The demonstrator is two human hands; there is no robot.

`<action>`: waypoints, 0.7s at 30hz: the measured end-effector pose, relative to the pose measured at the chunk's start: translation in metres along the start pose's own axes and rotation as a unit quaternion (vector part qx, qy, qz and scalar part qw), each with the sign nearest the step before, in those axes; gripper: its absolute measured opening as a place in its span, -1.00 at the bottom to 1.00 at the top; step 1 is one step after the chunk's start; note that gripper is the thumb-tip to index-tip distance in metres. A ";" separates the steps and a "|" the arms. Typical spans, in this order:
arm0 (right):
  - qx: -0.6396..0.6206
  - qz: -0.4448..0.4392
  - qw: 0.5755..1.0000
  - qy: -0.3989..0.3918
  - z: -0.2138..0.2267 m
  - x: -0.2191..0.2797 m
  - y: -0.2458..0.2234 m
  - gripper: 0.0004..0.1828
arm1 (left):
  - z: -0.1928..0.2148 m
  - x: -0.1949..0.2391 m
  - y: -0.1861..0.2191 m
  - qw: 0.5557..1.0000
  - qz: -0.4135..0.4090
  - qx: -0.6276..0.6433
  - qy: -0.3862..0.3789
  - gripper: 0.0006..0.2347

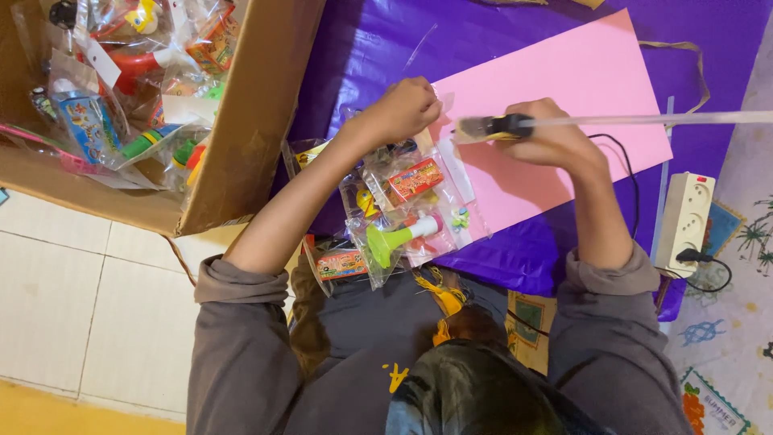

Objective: Using a hot glue gun to attach small packaged toys to a pink cardboard display board.

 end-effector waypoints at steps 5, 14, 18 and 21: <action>-0.293 -0.097 0.951 -0.022 0.003 0.014 0.032 -0.77 | -0.009 0.003 0.004 0.996 -0.052 -0.064 0.034 -0.65; -0.295 -0.065 0.953 0.005 -0.017 0.013 0.055 -0.86 | -0.057 -0.004 -0.002 0.957 -0.047 -0.273 0.082 -0.77; -0.322 -0.055 0.945 0.010 -0.031 0.007 0.069 -0.83 | -0.049 0.000 0.016 0.944 -0.019 -0.327 0.026 -0.75; -0.318 -0.029 0.947 0.025 -0.030 0.008 0.068 -0.83 | -0.049 0.000 0.019 0.944 -0.006 -0.329 -0.009 -0.68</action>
Point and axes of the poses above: each hand's wrist, its own x-axis away from the middle knuckle, its own z-axis out of the back of the hand, y = z × x, the point moved 6 cm from there along -x, towards the middle knuckle, and after that the axes turned 7 degrees about y, right-handed, at the moved point
